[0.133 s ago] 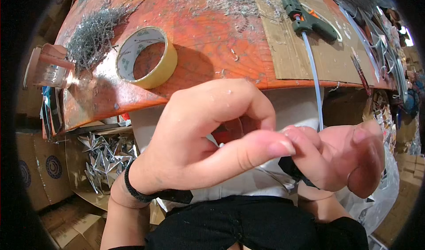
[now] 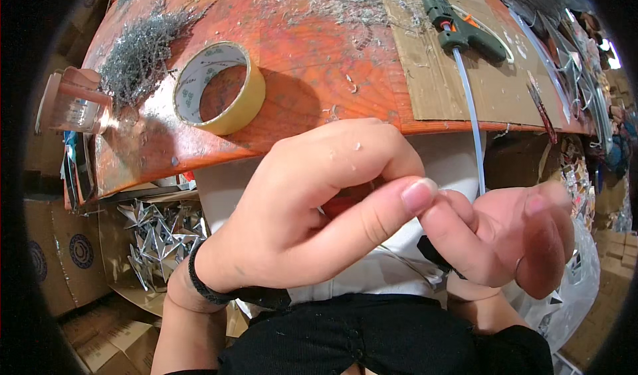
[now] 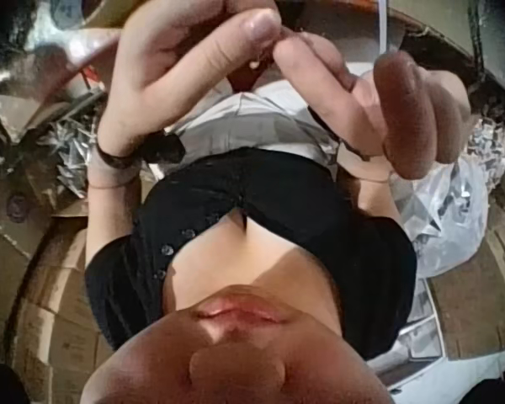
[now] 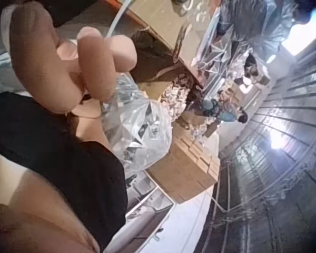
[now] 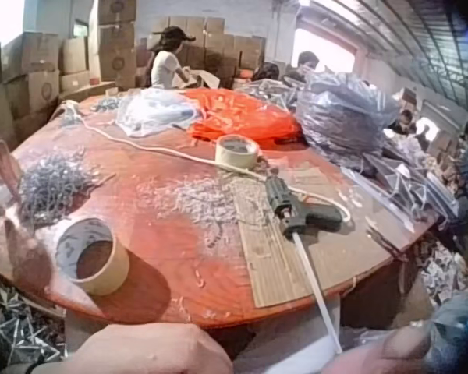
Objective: Applying decorative silver trim to a large metallic star using a hot glue gun.
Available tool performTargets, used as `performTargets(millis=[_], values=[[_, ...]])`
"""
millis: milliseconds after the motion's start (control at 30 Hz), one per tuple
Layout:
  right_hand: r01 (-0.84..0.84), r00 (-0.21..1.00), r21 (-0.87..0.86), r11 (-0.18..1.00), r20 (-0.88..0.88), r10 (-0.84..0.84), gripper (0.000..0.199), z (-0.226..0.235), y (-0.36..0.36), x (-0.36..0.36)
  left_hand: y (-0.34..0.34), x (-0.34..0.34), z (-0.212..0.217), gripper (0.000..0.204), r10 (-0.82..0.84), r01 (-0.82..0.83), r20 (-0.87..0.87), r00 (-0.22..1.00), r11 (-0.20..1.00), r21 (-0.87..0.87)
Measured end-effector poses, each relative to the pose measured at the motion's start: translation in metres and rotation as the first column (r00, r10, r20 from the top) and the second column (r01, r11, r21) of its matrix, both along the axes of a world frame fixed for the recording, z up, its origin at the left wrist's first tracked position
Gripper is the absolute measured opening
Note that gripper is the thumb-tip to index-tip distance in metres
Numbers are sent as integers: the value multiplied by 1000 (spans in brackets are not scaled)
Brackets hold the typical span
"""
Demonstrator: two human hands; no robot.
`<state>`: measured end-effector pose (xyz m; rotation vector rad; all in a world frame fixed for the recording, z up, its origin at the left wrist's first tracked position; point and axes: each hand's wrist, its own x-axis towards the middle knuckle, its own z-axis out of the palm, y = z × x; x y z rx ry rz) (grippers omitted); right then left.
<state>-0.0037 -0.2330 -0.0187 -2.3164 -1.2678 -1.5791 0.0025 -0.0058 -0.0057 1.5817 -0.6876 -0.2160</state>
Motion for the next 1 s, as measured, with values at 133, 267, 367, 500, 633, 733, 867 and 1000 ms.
performTargets(millis=[133, 267, 367, 500, 633, 733, 867, 1000], values=[[-157, 854, 462, 873, -380, 355, 46, -2, 4, 5, -4, -3, -5, 15, 34, -44, -87, 996, 992, -119], [-44, 501, 827, 560, -467, 729, 62, -3, 8, 11, -9, 2, -14, 9, 94, -108, -103, 990, 984, -144], [87, 291, 925, 369, -378, 879, 71, -5, 16, 16, -17, 1, -18, 12, 102, -125, -140, 985, 977, -173], [246, 139, 964, 104, -141, 980, 69, -10, 30, 20, -21, 1, -8, 12, 57, -67, -79, 995, 989, -132], [300, -40, 953, -39, 54, 998, 42, -17, 33, 17, -25, 4, -13, 24, 119, -107, 47, 992, 972, -210], [362, -212, 930, 69, 10, 977, 43, -17, 28, 11, -32, 4, -9, 31, 227, -208, 48, 973, 945, -252], [410, -128, 904, 126, -79, 989, 45, -16, 32, 6, -20, 10, 9, 27, 181, -176, 301, 936, 983, -45], [402, -118, 898, 182, -146, 982, 37, -19, 33, 2, -24, 11, -1, 29, 185, -140, 365, 912, 979, -145]])
